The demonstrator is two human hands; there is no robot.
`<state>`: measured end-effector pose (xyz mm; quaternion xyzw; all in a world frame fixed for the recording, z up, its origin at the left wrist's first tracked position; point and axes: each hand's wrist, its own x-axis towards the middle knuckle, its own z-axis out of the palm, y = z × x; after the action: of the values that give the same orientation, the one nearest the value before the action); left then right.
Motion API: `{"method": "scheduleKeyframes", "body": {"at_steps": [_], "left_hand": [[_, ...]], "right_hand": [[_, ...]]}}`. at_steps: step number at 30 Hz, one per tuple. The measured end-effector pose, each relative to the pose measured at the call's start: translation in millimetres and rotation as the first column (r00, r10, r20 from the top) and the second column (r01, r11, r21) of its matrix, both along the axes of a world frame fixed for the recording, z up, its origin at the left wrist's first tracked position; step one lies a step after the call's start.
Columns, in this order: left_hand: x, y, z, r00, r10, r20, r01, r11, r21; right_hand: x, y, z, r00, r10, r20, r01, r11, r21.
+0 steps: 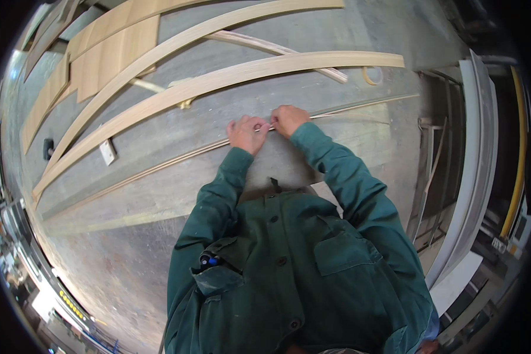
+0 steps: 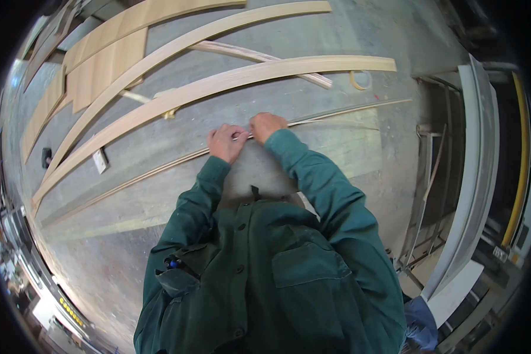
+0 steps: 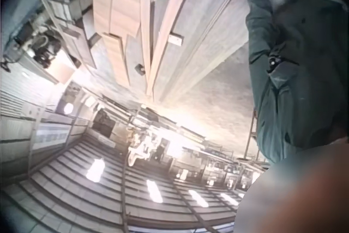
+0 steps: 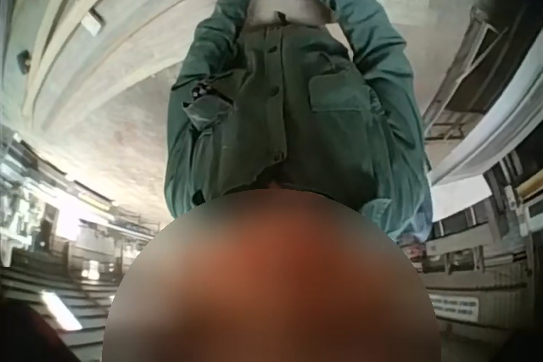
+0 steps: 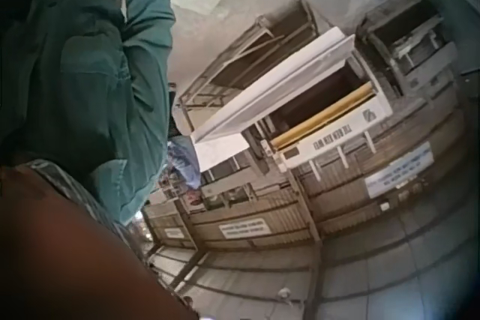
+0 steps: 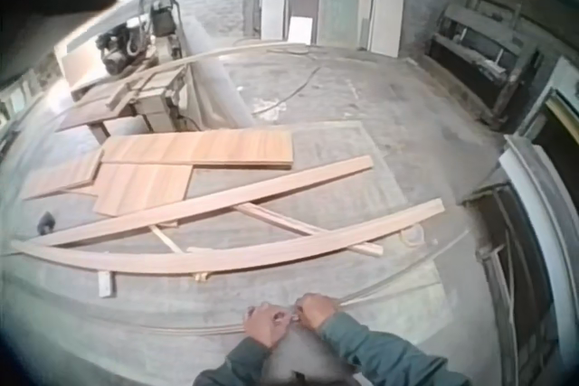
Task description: The worker is applying adhesive tape to thin wooden strips on a workbench in a factory.
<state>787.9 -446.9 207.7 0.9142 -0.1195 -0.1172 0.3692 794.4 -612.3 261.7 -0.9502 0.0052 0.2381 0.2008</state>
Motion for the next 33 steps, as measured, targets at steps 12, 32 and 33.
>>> {"method": "scheduleKeyframes", "body": {"at_steps": [12,32,33], "left_hand": [[2,7,12,0.993,0.015,-0.115,-0.011,0.999,0.042],[-2,1,12,0.999,0.01,-0.031,-0.007,0.996,0.094],[-3,-1,12,0.999,0.028,-0.025,-0.025,0.994,0.109]], "right_hand": [[-22,-143,30,0.993,-0.081,-0.083,0.084,0.996,0.03],[-68,-292,127,0.965,-0.253,0.066,0.261,0.947,-0.188],[-65,-299,117,0.968,-0.242,0.071,0.25,0.955,-0.157]]}}
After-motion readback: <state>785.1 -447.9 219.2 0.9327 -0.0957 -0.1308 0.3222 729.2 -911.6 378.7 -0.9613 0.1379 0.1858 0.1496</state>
